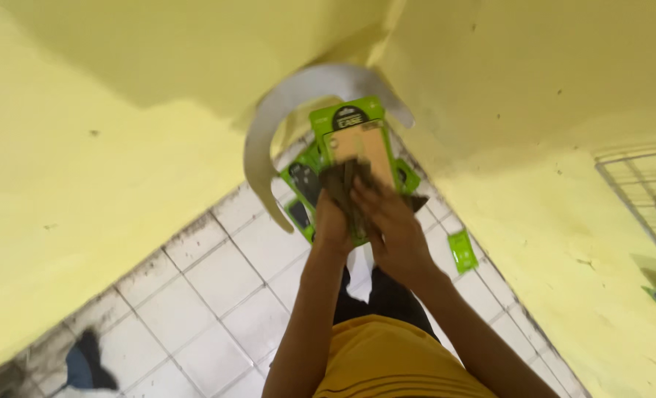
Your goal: The person repeatedly picks up packaged phone cases from a wall display, wipes them with a cloth, and returns them to the display. The person handles multiple cases one at a time, wiping the plastic packaging before hanging them back on the wall rack.
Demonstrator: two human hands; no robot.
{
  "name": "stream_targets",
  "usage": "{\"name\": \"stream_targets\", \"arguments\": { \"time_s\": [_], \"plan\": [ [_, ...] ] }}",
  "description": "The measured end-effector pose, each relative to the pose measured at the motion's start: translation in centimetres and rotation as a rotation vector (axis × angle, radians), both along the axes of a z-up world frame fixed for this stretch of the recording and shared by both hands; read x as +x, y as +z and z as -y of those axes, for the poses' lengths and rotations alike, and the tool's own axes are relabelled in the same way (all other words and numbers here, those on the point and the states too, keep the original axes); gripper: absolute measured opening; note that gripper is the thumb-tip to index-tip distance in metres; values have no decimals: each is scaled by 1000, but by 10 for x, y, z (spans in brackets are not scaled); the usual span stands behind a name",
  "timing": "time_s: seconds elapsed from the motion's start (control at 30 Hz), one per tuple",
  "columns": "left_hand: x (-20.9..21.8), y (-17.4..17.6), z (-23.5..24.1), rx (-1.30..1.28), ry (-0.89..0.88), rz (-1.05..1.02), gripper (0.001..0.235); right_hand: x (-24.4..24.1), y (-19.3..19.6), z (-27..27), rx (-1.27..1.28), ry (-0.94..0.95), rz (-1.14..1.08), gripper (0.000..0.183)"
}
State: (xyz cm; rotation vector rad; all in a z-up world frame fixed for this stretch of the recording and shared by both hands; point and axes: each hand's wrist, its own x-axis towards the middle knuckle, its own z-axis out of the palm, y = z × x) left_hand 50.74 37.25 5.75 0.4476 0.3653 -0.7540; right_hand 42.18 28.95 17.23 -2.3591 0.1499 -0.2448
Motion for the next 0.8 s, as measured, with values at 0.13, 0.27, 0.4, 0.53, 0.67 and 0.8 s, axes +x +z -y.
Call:
{"name": "stream_targets", "arguments": {
  "time_s": [0.13,0.27,0.4,0.53,0.67,0.8],
  "plan": [
    [44,47,-13,585,-55,312,57,-36,-2,7,147,27,22,39],
    [57,84,-19,567,101,439,44,-53,-6,50,915,-516,-119,31],
    [24,95,8,679,117,823,44,-51,23,71,1116,-485,250,36],
    [-22,93,46,540,4,1127,56,-39,42,37,622,-409,272,48],
    [-27,93,37,-201,-386,306,74,-35,46,27,-352,-329,474,42],
    [-24,95,13,49,-503,349,57,-39,47,32,0,-317,382,45]
  ]
}}
